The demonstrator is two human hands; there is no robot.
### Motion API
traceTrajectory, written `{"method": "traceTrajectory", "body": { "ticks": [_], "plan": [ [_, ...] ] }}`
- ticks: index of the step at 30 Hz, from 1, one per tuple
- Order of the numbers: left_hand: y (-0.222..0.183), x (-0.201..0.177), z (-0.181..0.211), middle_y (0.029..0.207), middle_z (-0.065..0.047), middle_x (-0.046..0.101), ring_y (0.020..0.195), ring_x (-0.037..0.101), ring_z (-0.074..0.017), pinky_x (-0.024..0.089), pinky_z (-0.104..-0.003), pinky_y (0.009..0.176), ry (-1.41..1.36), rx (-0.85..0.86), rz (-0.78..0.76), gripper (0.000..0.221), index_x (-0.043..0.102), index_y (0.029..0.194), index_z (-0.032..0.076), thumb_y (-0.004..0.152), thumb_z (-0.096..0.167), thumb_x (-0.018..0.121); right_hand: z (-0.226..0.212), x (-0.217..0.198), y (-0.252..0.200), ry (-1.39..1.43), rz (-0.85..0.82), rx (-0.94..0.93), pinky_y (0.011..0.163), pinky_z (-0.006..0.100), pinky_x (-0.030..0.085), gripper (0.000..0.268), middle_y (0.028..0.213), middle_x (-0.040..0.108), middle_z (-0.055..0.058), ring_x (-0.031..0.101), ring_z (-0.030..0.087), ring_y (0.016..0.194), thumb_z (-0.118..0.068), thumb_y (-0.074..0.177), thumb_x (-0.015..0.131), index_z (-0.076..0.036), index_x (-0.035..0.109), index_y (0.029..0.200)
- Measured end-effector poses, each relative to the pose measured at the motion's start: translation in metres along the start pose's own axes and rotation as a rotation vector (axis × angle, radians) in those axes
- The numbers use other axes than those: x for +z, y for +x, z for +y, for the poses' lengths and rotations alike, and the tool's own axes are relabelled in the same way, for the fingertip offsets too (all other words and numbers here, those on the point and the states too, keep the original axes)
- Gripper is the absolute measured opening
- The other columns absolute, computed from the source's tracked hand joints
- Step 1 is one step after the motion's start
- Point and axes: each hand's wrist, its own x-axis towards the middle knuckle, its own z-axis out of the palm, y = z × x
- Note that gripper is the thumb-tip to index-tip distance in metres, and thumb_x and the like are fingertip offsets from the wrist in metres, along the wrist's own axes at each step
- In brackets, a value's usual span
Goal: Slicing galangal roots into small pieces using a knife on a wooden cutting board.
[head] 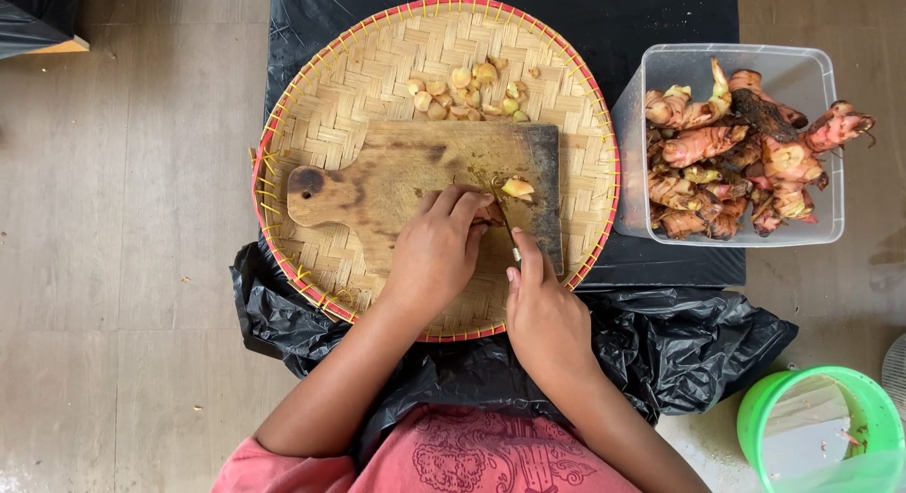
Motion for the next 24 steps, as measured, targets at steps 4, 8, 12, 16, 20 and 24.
{"method": "traceTrajectory", "body": {
  "ticks": [4, 8, 12, 16, 20, 24],
  "plan": [
    [0.003, 0.001, 0.004, 0.121, -0.006, 0.064, 0.117, 0.064, -0.0298, 0.062, -0.042, 0.084, -0.032, 0.029, -0.001, 0.032, 0.066, 0.124, 0.014, 0.092, 0.016, 0.071, 0.003, 0.003, -0.002, -0.038, 0.01, 0.031, 0.057, 0.042, 0.062, 0.048, 0.115, 0.067, 0.01, 0.073, 0.032, 0.063, -0.025, 0.106, 0.037, -0.018, 0.033, 0.153],
    [0.005, 0.001, 0.004, 0.123, -0.005, 0.064, 0.118, 0.064, -0.0295, 0.062, -0.041, 0.085, -0.046, 0.09, 0.001, 0.033, 0.065, 0.126, 0.016, 0.094, 0.018, 0.071, 0.008, -0.003, -0.002, -0.092, 0.016, 0.034, 0.056, 0.04, 0.061, 0.047, 0.107, 0.066, 0.007, 0.073, 0.03, 0.062, -0.025, 0.106, 0.036, -0.02, 0.035, 0.153],
    [0.003, 0.0, 0.006, 0.125, -0.006, 0.064, 0.119, 0.064, -0.0307, 0.062, -0.043, 0.086, -0.074, 0.072, 0.017, 0.035, 0.064, 0.129, 0.017, 0.095, 0.02, 0.071, 0.013, -0.006, -0.001, -0.083, 0.027, 0.03, 0.056, 0.042, 0.061, 0.046, 0.101, 0.065, 0.004, 0.072, 0.031, 0.062, -0.027, 0.107, 0.036, -0.024, 0.038, 0.152],
    [0.002, -0.004, 0.011, 0.122, -0.006, 0.065, 0.116, 0.065, -0.0291, 0.062, -0.04, 0.084, -0.045, 0.059, 0.039, 0.03, 0.067, 0.124, 0.017, 0.094, 0.02, 0.072, 0.015, -0.003, -0.003, -0.024, 0.023, 0.018, 0.054, 0.044, 0.06, 0.044, 0.099, 0.067, 0.005, 0.072, 0.033, 0.06, -0.029, 0.106, 0.039, -0.024, 0.042, 0.15],
    [0.0, 0.007, 0.008, 0.117, -0.006, 0.067, 0.113, 0.066, -0.0287, 0.062, -0.039, 0.082, -0.018, 0.052, 0.058, 0.029, 0.069, 0.121, 0.016, 0.092, 0.019, 0.073, 0.015, 0.003, 0.001, -0.064, -0.019, 0.037, 0.055, 0.042, 0.061, 0.045, 0.095, 0.067, 0.002, 0.072, 0.03, 0.061, -0.027, 0.105, 0.038, -0.027, 0.043, 0.15],
    [0.002, 0.014, 0.006, 0.116, -0.007, 0.067, 0.109, 0.067, -0.0288, 0.062, -0.038, 0.082, 0.029, 0.076, 0.091, 0.032, 0.07, 0.122, 0.014, 0.091, 0.02, 0.074, 0.011, -0.007, 0.014, -0.136, -0.085, 0.036, 0.053, 0.04, 0.061, 0.048, 0.083, 0.068, 0.002, 0.073, 0.027, 0.061, -0.025, 0.105, 0.039, -0.025, 0.043, 0.152]
  ]
}}
